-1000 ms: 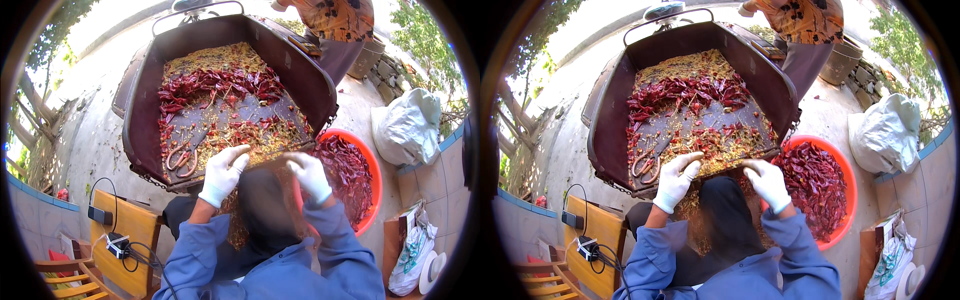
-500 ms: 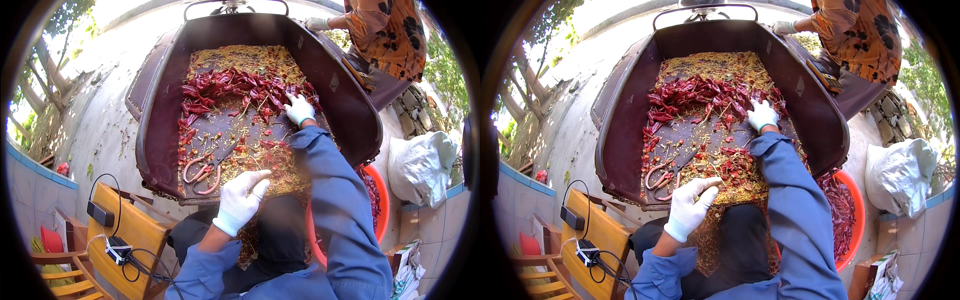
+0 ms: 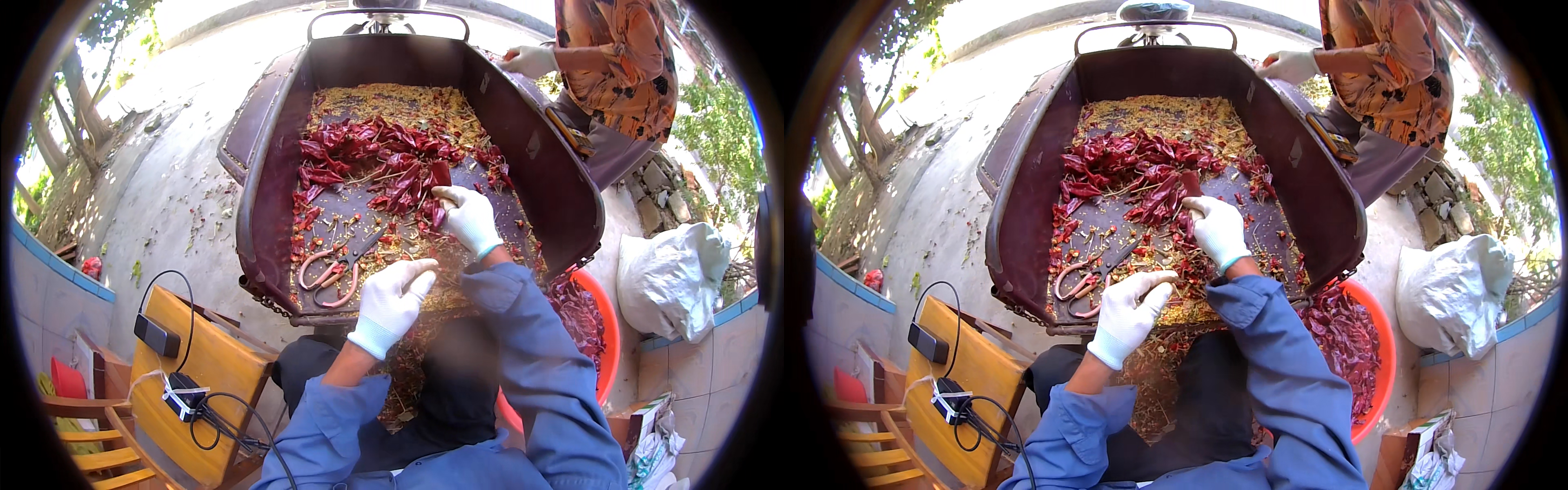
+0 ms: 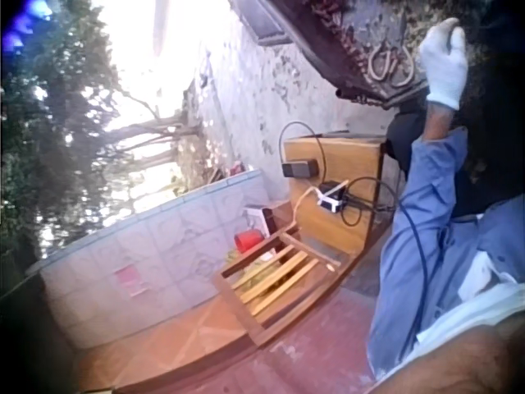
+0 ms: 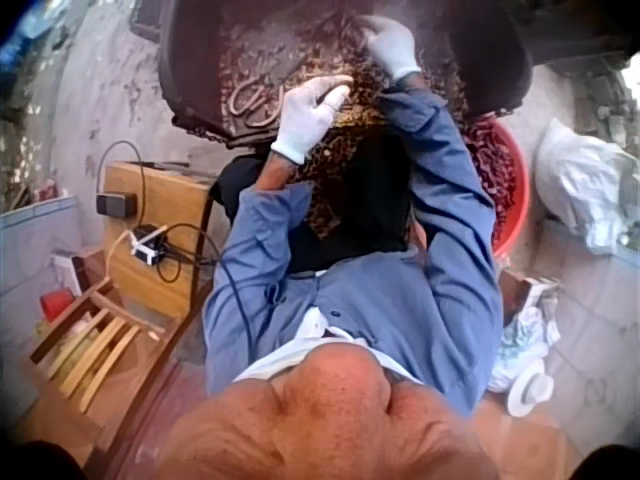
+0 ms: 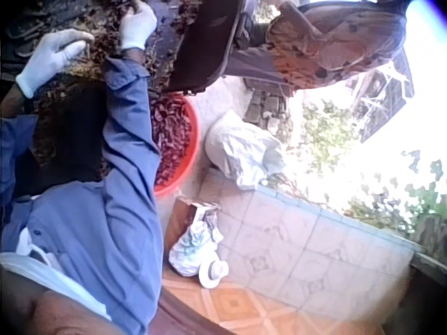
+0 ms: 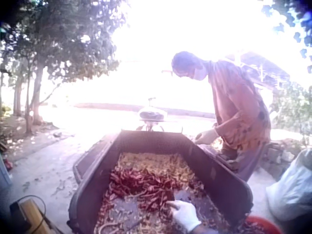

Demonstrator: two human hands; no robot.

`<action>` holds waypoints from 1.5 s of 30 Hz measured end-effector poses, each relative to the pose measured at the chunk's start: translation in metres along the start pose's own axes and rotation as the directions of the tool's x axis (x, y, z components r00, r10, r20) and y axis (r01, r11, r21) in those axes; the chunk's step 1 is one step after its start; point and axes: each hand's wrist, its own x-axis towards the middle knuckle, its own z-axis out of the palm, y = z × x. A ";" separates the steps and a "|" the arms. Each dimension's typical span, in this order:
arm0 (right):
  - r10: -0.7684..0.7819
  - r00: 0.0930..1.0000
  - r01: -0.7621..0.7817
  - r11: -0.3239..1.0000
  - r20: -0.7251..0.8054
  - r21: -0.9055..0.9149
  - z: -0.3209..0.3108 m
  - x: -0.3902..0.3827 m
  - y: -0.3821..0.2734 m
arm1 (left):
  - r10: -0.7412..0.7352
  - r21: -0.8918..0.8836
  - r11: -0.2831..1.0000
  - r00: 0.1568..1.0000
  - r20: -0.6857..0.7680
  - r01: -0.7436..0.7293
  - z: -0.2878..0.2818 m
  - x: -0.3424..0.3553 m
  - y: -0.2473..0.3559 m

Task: The person cleans dried red chili peppers by removing stems with shears and by hand, separating them from seeds and placing them into a red plastic bucket.

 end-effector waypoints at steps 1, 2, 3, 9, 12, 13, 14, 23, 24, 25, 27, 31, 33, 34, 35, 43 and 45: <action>0.048 0.998 -0.051 0.993 0.032 0.110 -0.010 -0.005 -0.014 | -0.032 -0.051 0.998 0.999 -0.031 0.031 -0.001 0.001 0.002; 0.093 0.993 -0.106 0.971 0.071 0.216 -0.017 -0.012 -0.023 | -0.068 -0.104 0.993 0.996 -0.060 0.061 -0.002 0.002 0.003; 0.211 0.958 -0.276 0.858 0.193 0.432 -0.021 -0.019 -0.027 | -0.130 -0.138 0.983 0.989 -0.071 0.119 -0.007 0.005 0.006; 0.080 0.927 -0.331 0.634 0.366 0.699 -0.032 -0.075 -0.087 | -0.172 -0.418 0.904 0.974 -0.150 0.095 -0.029 0.015 -0.010; 0.077 0.879 -0.429 0.561 0.471 0.708 -0.027 -0.091 -0.099 | -0.136 -0.474 0.874 0.990 -0.022 0.110 -0.036 0.009 -0.001; 0.056 0.874 -0.424 0.576 0.483 0.699 -0.026 -0.093 -0.099 | -0.149 -0.462 0.876 0.989 0.019 0.141 -0.038 0.009 -0.002; 0.035 0.868 -0.418 0.591 0.495 0.690 -0.025 -0.095 -0.099 | -0.162 -0.449 0.877 0.985 0.059 0.171 -0.039 0.009 -0.003; 0.060 0.872 -0.433 0.555 0.486 0.710 -0.021 -0.092 -0.075 | -0.235 -0.362 0.922 0.943 -0.233 0.141 -0.030 0.007 -0.004; 0.071 0.876 -0.436 0.539 0.477 0.720 -0.022 -0.094 -0.075 | -0.300 -0.356 0.912 0.924 -0.238 0.204 -0.032 0.007 -0.001; 0.060 0.884 -0.416 0.552 0.463 0.723 -0.027 -0.092 -0.076 | -0.281 -0.306 0.930 0.928 -0.244 0.201 -0.031 0.007 -0.003; 0.050 0.909 -0.342 0.654 0.413 0.675 -0.023 -0.094 -0.063 | -0.257 -0.284 0.942 0.928 -0.270 0.179 -0.030 0.005 -0.004; 0.112 0.935 -0.330 0.630 0.338 0.703 -0.028 -0.103 -0.045 | -0.243 -0.282 0.948 0.902 -0.356 0.144 -0.040 0.005 -0.005; 0.111 0.927 -0.358 0.539 0.358 0.762 -0.036 -0.107 -0.035 | -0.265 -0.248 0.946 0.940 -0.213 0.210 -0.050 0.006 -0.006; 0.123 0.915 -0.390 0.509 0.384 0.768 -0.038 -0.108 -0.038 | -0.231 0.037 0.972 0.973 -0.020 0.231 -0.057 0.008 -0.011; 0.133 0.902 -0.421 0.477 0.410 0.771 -0.042 -0.110 -0.045 | -0.020 0.214 0.977 0.999 0.041 0.011 -0.053 0.007 -0.015; -0.108 0.849 -0.409 0.484 0.517 0.774 -0.035 -0.104 -0.060 | -0.174 -0.257 0.937 0.955 0.239 0.235 -0.023 0.024 0.005; -0.106 0.851 -0.369 0.575 0.514 0.730 -0.037 -0.092 -0.055 | -0.164 -0.370 0.905 0.974 0.158 0.212 -0.024 0.029 0.008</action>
